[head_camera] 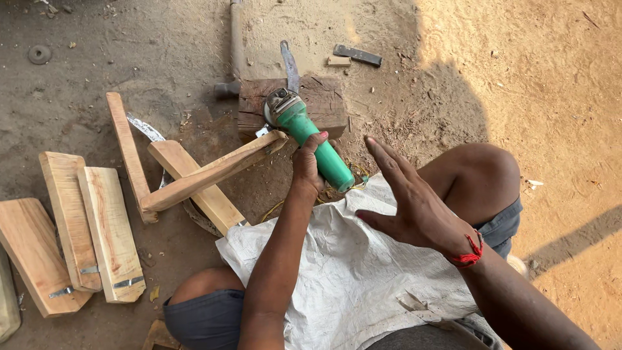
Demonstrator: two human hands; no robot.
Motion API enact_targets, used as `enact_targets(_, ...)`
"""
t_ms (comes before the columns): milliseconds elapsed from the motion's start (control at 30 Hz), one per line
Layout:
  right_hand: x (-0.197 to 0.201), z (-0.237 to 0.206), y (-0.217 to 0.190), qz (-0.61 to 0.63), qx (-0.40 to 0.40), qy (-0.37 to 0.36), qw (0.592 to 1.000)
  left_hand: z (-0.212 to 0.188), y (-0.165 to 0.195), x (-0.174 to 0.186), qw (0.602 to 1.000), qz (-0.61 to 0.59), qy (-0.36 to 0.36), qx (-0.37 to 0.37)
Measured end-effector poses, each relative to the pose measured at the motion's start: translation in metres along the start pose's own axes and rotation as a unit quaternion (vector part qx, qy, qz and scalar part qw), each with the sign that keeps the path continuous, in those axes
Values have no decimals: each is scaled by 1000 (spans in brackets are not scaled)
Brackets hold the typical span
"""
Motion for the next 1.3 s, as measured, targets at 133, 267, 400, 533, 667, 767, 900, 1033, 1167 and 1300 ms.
enact_targets(133, 24, -20, -3, 52, 60, 80, 994, -2, 0, 0, 1000, -5, -4, -4)
enact_targets(267, 27, -41, 2, 110, 98, 100, 984, -2, -1, 3, 1000, 10, 6, -7)
enact_targets(400, 46, -41, 13, 98, 83, 149, 980, 0, -2, 5, 1000, 11, -2, -5)
enact_targets(533, 92, 12, 133, -63, -143, 231, 960, 0, 0, 4, 1000, 18, 0, -13)
enact_targets(667, 96, -1, 280, 36, -401, 250, 881, -5, 0, 1, 1000, 28, 3, -15)
enact_targets(767, 95, -16, 311, -1, -405, 219, 888, -5, -3, 2, 1000, 11, -1, 11)
enact_targets(900, 104, 5, 318, 72, -251, 274, 926, 3, 2, 9, 998, 43, 20, -47)
enact_targets(1033, 103, 16, 312, 47, -378, 304, 873, 9, -7, 8, 998, 57, 6, -25)
enact_targets(1167, 30, 48, 231, 233, -196, 121, 945, 7, -6, 2, 998, 54, -4, -34)
enact_targets(1300, -60, 48, 141, 146, -133, -107, 975, 6, -3, -3, 999, 44, -14, -21)
Point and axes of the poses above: each hand's wrist, its own z-axis towards the middle knuckle, its own x-axis out of the back of the hand, y = z × x, the point moved 6 cm from there along z, towards the middle knuckle, and after that the axes turned 4 degrees about x, right-handed, at the moved point
